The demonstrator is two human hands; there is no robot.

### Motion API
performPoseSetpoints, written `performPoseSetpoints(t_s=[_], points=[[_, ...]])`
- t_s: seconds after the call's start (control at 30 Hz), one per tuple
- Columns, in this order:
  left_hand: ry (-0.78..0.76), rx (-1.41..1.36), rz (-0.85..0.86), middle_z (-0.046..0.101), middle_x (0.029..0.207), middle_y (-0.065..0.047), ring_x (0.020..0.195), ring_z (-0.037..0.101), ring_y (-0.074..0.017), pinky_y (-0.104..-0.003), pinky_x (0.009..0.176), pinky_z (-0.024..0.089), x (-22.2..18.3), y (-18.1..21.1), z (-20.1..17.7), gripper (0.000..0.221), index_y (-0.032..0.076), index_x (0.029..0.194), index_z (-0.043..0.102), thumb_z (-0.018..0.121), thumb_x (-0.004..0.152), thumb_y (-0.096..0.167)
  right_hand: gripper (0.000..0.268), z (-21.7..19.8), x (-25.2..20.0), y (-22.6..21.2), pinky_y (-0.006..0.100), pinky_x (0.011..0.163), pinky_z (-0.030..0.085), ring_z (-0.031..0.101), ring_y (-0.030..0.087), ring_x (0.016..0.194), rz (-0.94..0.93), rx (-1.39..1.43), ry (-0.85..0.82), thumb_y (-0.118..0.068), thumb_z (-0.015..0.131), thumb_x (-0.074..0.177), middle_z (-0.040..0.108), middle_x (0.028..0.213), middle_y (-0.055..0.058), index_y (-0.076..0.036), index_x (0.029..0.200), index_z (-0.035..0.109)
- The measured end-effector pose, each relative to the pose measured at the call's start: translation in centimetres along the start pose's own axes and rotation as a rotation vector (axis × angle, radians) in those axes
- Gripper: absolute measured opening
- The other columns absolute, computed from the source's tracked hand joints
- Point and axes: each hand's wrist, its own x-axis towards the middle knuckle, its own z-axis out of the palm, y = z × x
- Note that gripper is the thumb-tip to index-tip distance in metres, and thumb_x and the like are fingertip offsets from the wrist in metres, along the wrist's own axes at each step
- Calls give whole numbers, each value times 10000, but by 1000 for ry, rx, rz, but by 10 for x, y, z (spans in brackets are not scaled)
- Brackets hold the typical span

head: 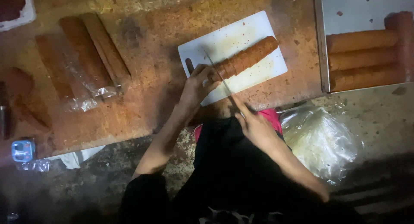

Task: Slicing long cylindrical food rolls into smaller pieces and arranging them in a tray.

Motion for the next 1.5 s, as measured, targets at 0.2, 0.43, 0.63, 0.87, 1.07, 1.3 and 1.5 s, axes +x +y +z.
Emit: performPoseSetpoints(t_s=[0.2,0.43,0.63,0.87,1.07,1.3,1.5], points=[[-39,-21,13,595,1132,-190,970,675,-489,-605,782,575,-1,-34,22,297,69,1187,623,784,970,190,595,21,94,-7,658,983,490,602,561,1159,-124,127,23,-267,457,1060,608,1317,343,-405,1595,236],[150,43,91,608,1031,-130,890,706,-440,-506,705,636,-6,-41,27,311,95,1143,661,844,899,151,623,46,19,26,654,934,521,639,567,1089,23,156,-36,-268,446,1041,658,1187,355,-381,1608,213],[151,51,66,633,1118,-149,992,699,-416,-519,759,629,-7,-10,16,515,138,1251,613,897,822,151,628,10,-39,34,625,839,532,678,540,1004,143,172,-87,-333,497,1011,718,988,341,-470,1580,268],[-32,370,-49,648,1191,-225,1139,623,-409,-550,974,535,4,2,34,820,66,1369,594,869,736,508,562,-44,14,114,663,1002,454,613,600,1098,279,137,231,-412,501,1035,662,1002,441,-321,1571,361],[-66,680,-159,579,1281,-87,1200,552,-294,-715,1088,333,18,-24,80,799,161,1346,561,862,704,528,429,-59,130,225,587,918,534,702,476,1053,288,-145,331,-447,590,941,743,993,289,-271,1332,586],[32,691,-105,592,1091,-12,1082,590,-218,-692,1149,281,25,5,78,740,186,1262,629,864,663,551,547,-115,137,144,614,949,529,657,548,1095,198,-42,398,-253,667,918,659,1200,371,-121,1434,541],[-199,559,-445,529,1249,-86,1208,589,-449,-688,1068,403,38,66,36,940,316,1507,452,880,700,541,830,-66,189,155,510,1091,432,557,513,1275,-248,-259,355,-208,803,695,498,1414,294,-184,1484,548]])
